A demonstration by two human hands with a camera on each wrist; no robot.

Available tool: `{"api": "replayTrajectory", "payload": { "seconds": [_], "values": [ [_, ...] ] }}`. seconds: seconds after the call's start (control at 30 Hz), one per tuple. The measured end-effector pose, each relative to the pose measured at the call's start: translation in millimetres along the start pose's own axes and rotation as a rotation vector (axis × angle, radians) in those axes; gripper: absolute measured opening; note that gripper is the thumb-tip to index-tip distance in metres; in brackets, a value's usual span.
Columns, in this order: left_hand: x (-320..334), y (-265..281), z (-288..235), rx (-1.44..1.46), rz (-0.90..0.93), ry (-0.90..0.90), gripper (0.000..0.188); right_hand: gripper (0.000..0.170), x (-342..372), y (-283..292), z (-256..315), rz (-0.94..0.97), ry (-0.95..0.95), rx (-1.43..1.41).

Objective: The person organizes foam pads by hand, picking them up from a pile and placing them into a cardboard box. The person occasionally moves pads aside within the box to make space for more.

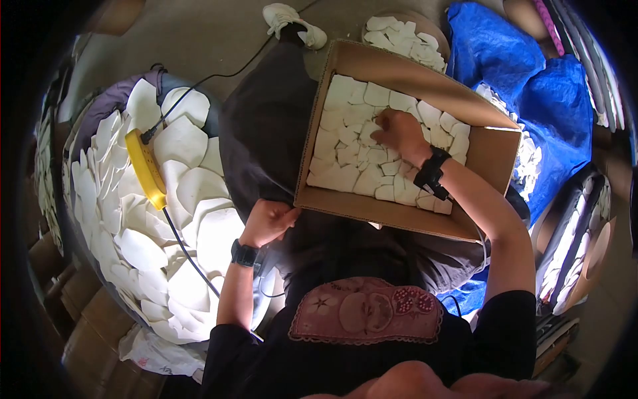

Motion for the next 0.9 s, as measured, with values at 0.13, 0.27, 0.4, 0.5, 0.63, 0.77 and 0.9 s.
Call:
{"api": "replayTrajectory", "payload": {
  "seconds": [0.13,0.27,0.4,0.5,0.63,0.77,0.9],
  "values": [
    [-2,-1,3,0.004,0.007,0.017,0.033,0.031,-3,1,-16,0.073,-0.069,-0.242],
    [0,0,2,0.006,0.004,0.010,0.033,0.025,-6,1,-10,0.186,-0.075,-0.284],
    [-1,-1,3,-0.029,0.001,-0.006,0.033,0.017,3,-4,-20,0.283,-0.361,-0.619],
    [-2,-1,2,-0.014,-0.003,-0.013,0.033,0.014,13,-21,-12,0.372,-0.364,-0.666],
    [-1,-1,3,0.004,-0.008,0.023,0.033,0.013,17,-45,-13,0.334,-0.420,-0.711],
    [0,0,0,-0.018,-0.006,0.013,0.034,0.015,20,-54,-8,0.308,-0.407,-0.768],
    [-3,-3,6,-0.005,-0.004,0.012,0.034,0.015,21,-48,1,0.233,-0.304,-0.708]
  ]
}}
Point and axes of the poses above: each hand's wrist, its own x-axis away from the middle knuckle, its own y-axis out of the back of the hand, z = x × y, the point moved 9 cm from there along -x, towards the middle knuckle, and after that the axes turned 14 degrees about -x, right-handed, at the moved point
